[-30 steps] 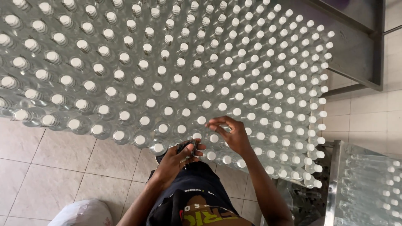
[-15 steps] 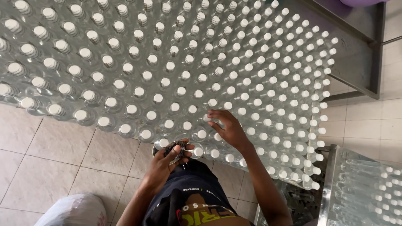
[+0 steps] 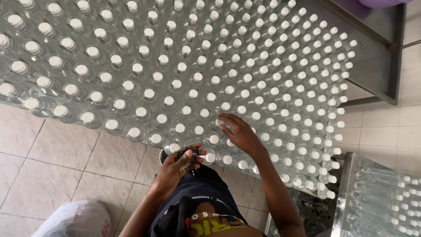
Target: The person places small dark objects into the openings of numerous clear plastic bottles arranged in rows on a metal table. The person uses their hands to pick up the objects and drop them into the bottles one by one.
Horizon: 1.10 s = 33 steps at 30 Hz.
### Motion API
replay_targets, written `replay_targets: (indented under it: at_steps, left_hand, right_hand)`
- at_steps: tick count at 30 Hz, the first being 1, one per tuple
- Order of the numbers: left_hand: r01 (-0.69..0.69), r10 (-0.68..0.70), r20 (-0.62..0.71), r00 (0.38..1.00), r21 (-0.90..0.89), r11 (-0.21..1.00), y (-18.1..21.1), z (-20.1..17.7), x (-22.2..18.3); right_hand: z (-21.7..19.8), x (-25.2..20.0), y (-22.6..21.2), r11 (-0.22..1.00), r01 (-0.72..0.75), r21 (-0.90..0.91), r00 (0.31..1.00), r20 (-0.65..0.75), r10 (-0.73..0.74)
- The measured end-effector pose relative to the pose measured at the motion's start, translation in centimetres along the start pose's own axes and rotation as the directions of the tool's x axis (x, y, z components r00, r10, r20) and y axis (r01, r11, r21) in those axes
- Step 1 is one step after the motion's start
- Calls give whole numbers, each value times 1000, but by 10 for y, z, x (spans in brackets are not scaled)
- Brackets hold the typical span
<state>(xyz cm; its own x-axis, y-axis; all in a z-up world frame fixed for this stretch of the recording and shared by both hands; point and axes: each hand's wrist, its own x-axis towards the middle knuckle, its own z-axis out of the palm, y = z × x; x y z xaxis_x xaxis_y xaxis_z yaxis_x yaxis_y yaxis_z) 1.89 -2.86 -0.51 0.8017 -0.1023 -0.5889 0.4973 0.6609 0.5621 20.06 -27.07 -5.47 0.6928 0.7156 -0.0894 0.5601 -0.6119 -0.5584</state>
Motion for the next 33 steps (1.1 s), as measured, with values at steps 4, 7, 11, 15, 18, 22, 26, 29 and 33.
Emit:
replay_targets:
  at_steps: [4,7,11,15,18,22,26,29,33]
  left_hand:
    - [-11,11,-3,1000,-21,1000,-4,-7,0]
    - [-20,19,-22,1000,-48,999,-6,-12,0]
    - [-36,35,-15,999,-66,997,-4,-16,0]
    - [-33,32,-8,999,-56,998,-6,-19,0]
    - [-30,30,-3,1000,-54,998,-4,-18,-2]
    - [-42,42,0,999,-79,996,-5,-20,-4]
    - [-128,130,29,991,-70,989,-25,-29,5]
    - [-192,199,66,978,-96,977,-31,-30,6]
    - [-173,180,57,982,-114,978,-29,-31,1]
  right_hand:
    - [-5,0,-3,999,-34,39,999,43,32]
    - [-5,2,-2,999,-36,39,999,23,35]
    - [-1,6,0,999,-5,-44,1000,11,6]
    - [15,2,16,962,79,-262,997,35,-72]
    - [12,4,16,956,91,-278,996,45,-82]
    - [0,4,-10,913,108,-394,989,-52,-140]
    - [6,26,-24,909,285,-305,918,-187,-351]
    - [23,43,-13,930,263,-258,945,-125,-302]
    - [24,55,-16,948,246,-202,966,-30,-257]
